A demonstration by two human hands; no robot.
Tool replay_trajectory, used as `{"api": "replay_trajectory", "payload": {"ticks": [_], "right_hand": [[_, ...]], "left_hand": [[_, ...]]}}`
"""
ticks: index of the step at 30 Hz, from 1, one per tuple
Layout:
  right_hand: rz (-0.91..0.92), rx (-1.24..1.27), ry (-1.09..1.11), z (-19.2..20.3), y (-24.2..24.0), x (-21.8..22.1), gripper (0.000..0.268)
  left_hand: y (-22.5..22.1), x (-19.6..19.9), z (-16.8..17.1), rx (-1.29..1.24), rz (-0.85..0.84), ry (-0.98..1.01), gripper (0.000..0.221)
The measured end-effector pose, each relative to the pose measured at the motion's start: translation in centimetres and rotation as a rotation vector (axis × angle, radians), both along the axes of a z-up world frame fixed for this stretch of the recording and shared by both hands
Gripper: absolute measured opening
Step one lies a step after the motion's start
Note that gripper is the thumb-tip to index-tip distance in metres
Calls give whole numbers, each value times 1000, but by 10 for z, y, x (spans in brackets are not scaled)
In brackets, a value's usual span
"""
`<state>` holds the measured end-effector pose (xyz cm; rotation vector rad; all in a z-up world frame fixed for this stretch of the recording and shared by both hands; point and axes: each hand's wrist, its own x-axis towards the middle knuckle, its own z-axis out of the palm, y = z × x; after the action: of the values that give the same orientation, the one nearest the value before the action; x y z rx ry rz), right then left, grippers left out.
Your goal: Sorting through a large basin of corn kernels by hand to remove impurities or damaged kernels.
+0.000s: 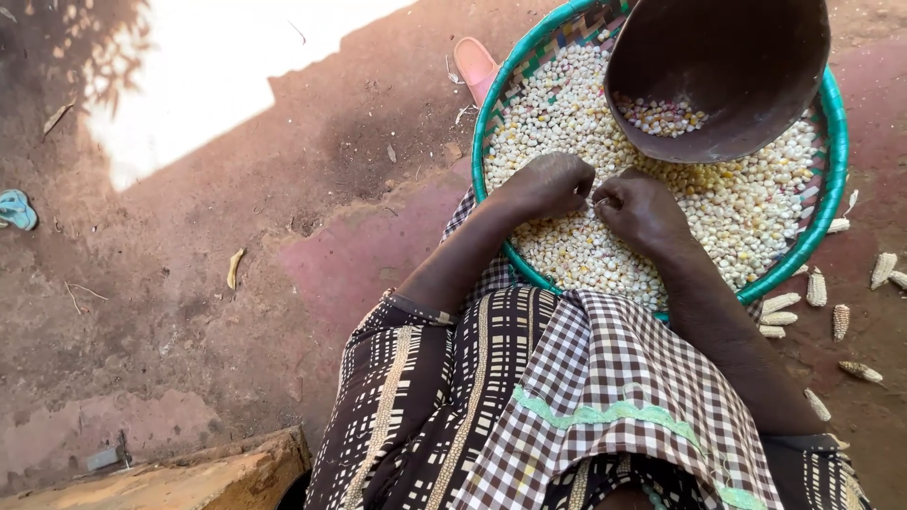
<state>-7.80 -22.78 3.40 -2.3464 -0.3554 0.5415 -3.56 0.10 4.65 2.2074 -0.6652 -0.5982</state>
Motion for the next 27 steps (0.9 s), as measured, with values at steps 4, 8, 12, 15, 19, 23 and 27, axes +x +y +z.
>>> {"api": "replay_trajectory", "payload": {"ticks": [4, 8, 12, 15, 19, 23, 27], "right_hand": [[23, 3, -11, -7, -2, -1, 20], [26, 88, -46, -3, 0, 4, 18], [1, 65, -25, 30, 10, -3, 16], [-3, 87, -11, 20, 9, -3, 14], [8, 35, -36, 7, 6, -1, 15], [37, -95, -41, -7, 6, 1, 14], [42, -123, -67, -16, 4, 3, 16]], "left_hand": [[-15, -13, -24, 269, -1, -121, 20], [-5, -21, -113, 38, 11, -572, 40], [-16, -33, -86, -177, 41, -969, 20], [-15, -32, -82, -91, 38, -824, 20], [-16, -19, -92, 164, 47, -539, 23], [-25, -13, -85, 355, 46, -273, 23], [-20, -19, -68, 293, 36, -307, 25]]}}
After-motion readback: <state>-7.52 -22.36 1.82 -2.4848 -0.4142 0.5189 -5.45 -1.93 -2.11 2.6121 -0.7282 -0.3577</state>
